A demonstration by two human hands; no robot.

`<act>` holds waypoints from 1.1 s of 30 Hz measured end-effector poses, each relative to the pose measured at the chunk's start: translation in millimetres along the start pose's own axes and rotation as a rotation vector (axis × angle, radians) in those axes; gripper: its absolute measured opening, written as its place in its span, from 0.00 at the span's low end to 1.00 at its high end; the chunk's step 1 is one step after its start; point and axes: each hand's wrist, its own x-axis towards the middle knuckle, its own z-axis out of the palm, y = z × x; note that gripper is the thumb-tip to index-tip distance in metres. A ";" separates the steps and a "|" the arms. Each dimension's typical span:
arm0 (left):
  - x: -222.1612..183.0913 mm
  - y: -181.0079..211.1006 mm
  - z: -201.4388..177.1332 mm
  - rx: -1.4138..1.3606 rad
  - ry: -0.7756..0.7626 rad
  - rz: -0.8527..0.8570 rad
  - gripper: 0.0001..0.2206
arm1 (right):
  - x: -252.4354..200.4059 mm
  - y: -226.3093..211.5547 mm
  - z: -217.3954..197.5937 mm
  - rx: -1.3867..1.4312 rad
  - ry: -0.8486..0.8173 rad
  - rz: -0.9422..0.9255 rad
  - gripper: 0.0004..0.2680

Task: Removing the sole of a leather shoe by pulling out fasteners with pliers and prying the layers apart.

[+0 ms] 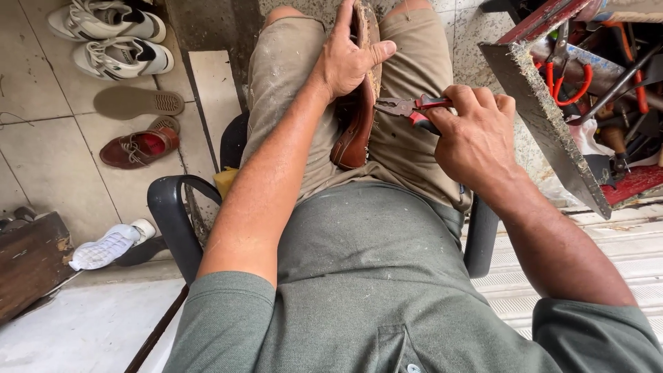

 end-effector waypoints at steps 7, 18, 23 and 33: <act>2.7 -6.1 2.8 -0.008 0.007 0.016 0.35 | -4.5 2.9 5.6 0.067 -0.090 0.061 0.07; 0.9 0.9 2.9 0.017 0.001 -0.056 0.34 | -19.7 0.0 9.8 0.116 -0.152 0.102 0.15; 2.0 -4.1 1.1 0.033 0.016 -0.010 0.32 | -18.5 -4.2 23.3 0.056 -0.003 0.043 0.14; 0.6 -3.8 2.0 0.008 0.007 -0.005 0.31 | -17.5 -1.4 31.8 0.185 -0.350 0.263 0.13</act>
